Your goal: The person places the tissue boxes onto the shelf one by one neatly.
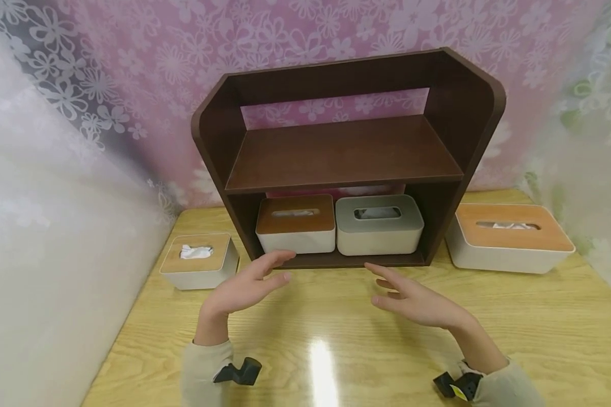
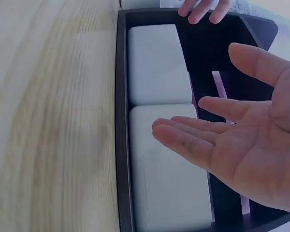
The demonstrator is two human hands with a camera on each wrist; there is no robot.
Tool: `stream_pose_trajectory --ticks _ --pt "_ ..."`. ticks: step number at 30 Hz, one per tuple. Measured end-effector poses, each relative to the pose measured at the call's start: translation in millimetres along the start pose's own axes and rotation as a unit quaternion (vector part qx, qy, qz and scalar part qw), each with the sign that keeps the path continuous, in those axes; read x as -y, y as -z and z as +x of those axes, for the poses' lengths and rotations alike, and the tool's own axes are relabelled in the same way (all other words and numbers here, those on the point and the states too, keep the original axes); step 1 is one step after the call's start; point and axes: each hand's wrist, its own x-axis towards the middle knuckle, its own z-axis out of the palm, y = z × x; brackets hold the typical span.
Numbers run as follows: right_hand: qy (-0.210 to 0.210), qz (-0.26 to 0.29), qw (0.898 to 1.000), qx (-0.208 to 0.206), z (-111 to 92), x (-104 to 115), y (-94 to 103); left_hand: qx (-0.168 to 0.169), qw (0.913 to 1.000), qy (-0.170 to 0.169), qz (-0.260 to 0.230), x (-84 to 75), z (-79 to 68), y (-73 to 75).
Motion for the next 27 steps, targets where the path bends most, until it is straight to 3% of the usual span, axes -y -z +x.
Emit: stream_pose_trajectory --ticks 9,16,22,27 --pt "0.011 0.016 1.000 0.020 10 7 -15.5 0.004 0.9999 -0.005 0.013 0.0 -8.8 15.8" --pt "0.019 0.015 1.000 0.017 14 9 -22.6 -0.016 0.9997 -0.010 0.017 -1.7 -20.2 24.7" --pt "0.021 0.033 0.999 0.026 17 11 -32.9 -0.048 0.9988 0.001 0.011 -0.6 -35.9 35.8" --pt "0.026 0.044 0.998 0.038 26 19 -44.0 -0.101 0.9948 0.000 0.014 8.8 -51.6 47.5"
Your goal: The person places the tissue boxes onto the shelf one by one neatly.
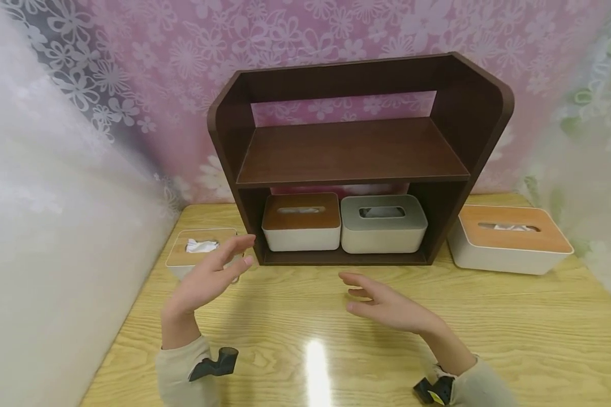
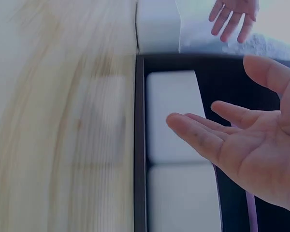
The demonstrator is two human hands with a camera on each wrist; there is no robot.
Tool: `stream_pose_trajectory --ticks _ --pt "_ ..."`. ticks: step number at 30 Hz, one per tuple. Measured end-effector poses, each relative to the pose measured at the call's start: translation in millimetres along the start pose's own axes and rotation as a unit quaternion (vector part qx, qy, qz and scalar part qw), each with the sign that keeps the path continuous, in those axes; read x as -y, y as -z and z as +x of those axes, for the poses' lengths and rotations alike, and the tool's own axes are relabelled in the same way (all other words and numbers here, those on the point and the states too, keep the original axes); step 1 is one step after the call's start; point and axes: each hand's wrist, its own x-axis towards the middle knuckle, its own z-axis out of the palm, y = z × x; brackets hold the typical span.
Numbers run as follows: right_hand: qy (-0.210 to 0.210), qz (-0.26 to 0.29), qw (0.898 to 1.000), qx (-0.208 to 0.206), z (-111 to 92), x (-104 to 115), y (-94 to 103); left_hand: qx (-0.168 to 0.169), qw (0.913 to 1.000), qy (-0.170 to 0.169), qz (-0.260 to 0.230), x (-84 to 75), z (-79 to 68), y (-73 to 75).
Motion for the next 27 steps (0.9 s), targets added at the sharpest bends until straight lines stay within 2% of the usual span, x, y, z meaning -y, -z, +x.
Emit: stream_pose_trajectory --ticks 5,9,13,17,19,22,24,27 --pt "0.000 0.009 1.000 0.005 23 7 -17.7 -0.078 0.9967 0.017 -0.012 9.9 -8.4 15.2" --pt "-0.005 0.032 0.999 0.012 44 13 -35.7 -0.151 0.9860 0.070 -0.011 15.0 -9.1 24.5" --pt "-0.006 0.056 0.998 0.021 65 18 -53.0 -0.226 0.9649 0.134 -0.005 20.2 -8.7 32.0" --pt "-0.007 0.066 0.997 0.025 85 23 -67.0 -0.300 0.9351 0.189 0.004 34.0 -8.8 38.1" --pt "-0.010 0.075 0.997 0.021 97 26 -73.9 -0.325 0.9203 0.217 0.016 45.2 -10.5 42.1" --pt "-0.014 0.083 0.996 0.018 118 30 -85.7 -0.336 0.9058 0.257 0.015 64.7 -15.9 48.5" --pt "-0.015 0.082 0.996 0.019 132 32 -94.3 -0.327 0.9042 0.275 -0.002 78.2 -19.9 51.6" --pt "-0.019 0.074 0.997 0.022 149 33 -105.5 -0.309 0.9046 0.290 -0.051 95.5 -23.8 52.3"
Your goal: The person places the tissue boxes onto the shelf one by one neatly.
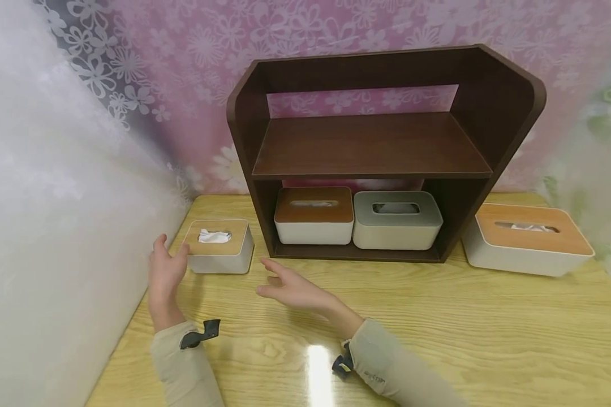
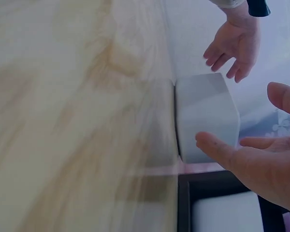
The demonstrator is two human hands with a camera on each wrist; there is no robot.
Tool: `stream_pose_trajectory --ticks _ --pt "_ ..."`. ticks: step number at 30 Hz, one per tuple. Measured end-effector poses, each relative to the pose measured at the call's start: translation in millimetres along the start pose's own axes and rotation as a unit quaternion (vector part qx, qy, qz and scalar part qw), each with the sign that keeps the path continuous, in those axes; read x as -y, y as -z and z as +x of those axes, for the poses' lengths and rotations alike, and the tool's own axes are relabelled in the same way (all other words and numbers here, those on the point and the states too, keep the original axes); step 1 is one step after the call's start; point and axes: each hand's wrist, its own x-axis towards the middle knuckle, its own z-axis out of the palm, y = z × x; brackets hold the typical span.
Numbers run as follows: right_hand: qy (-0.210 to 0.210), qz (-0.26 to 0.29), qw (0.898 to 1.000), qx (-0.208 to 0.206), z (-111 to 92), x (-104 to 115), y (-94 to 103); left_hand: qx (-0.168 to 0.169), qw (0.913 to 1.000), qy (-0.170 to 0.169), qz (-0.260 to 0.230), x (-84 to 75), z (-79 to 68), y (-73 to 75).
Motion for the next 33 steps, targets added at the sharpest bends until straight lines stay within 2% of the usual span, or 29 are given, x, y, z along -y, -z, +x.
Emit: stream_pose_trajectory --ticks 6,12,19,24,28,31,33 --pt "0.012 0.002 1.000 -0.002 30 -2 -11.7 0.043 0.9967 0.030 -0.062 18.7 9.4 -2.0" --pt "0.022 0.032 0.999 -0.008 54 -6 -14.8 0.064 0.9926 0.024 -0.101 29.9 14.8 -1.9" --pt "-0.011 0.065 0.998 -0.004 66 -8 -19.5 0.107 0.9725 0.029 -0.204 43.1 23.3 -5.5" --pt "-0.017 0.073 0.997 -0.008 73 -9 -22.2 0.106 0.9689 0.036 -0.221 47.3 25.0 -6.3" --pt "-0.027 0.111 0.993 -0.011 78 -11 -21.3 0.105 0.9674 0.036 -0.228 45.1 26.9 -8.2" --pt "-0.019 0.138 0.990 -0.007 80 -13 -19.3 0.105 0.9661 0.037 -0.233 41.7 29.8 -10.2" --pt "-0.011 0.134 0.991 0.005 81 -14 -18.0 0.106 0.9649 0.038 -0.237 39.8 30.9 -9.9"
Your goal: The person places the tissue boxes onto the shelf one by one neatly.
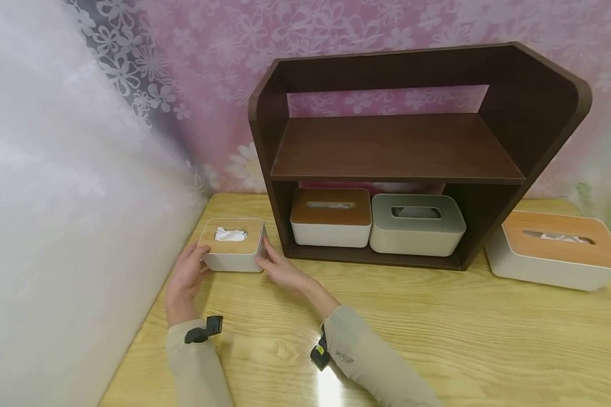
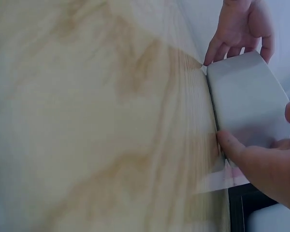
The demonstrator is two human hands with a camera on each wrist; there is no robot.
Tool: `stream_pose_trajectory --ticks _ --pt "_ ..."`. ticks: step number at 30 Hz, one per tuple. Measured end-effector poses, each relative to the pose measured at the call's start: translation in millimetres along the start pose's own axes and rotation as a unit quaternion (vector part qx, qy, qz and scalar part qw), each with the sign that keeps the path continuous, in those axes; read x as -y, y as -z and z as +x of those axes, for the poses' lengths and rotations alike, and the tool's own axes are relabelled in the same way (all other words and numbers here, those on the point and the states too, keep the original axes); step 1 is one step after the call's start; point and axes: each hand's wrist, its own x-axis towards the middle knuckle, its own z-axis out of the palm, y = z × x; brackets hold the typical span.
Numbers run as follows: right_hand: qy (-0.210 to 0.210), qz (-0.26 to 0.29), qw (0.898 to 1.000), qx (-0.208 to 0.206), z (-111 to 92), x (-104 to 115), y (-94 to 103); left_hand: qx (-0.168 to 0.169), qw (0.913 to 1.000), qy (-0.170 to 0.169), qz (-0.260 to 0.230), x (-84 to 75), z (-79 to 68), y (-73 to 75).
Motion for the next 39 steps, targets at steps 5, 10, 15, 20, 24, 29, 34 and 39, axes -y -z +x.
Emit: stream_pose_trajectory --ticks 5,10,15,20,24,29,34,39 --pt "-0.010 -0.051 0.997 0.062 -2 4 1.3 0.000 0.9999 0.002 -0.012 -5.7 -4.4 3.6" --pt "0.001 -0.091 0.992 0.083 -5 8 -2.2 -0.009 0.9997 0.002 -0.024 -13.6 -12.6 7.0" --pt "0.046 -0.125 0.989 0.057 -9 14 -2.4 -0.014 0.9992 -0.020 -0.032 -23.5 -18.6 1.2" --pt "0.076 -0.155 0.984 0.041 -15 19 -2.8 -0.011 0.9987 -0.046 -0.016 -34.3 -27.6 -4.0" --pt "0.088 -0.184 0.979 0.021 -23 28 -3.1 -0.009 0.9981 -0.061 -0.002 -46.2 -38.2 -8.7" --pt "0.123 -0.223 0.967 0.004 -32 41 -3.9 -0.019 0.9952 -0.089 0.037 -64.3 -55.4 -12.5" --pt "0.159 -0.232 0.959 0.000 -43 54 -8.1 -0.027 0.9924 -0.103 0.062 -79.4 -76.8 -13.1" --pt "0.184 -0.212 0.960 -0.005 -58 71 -13.9 -0.025 0.9878 -0.137 0.071 -89.8 -96.7 -14.4"
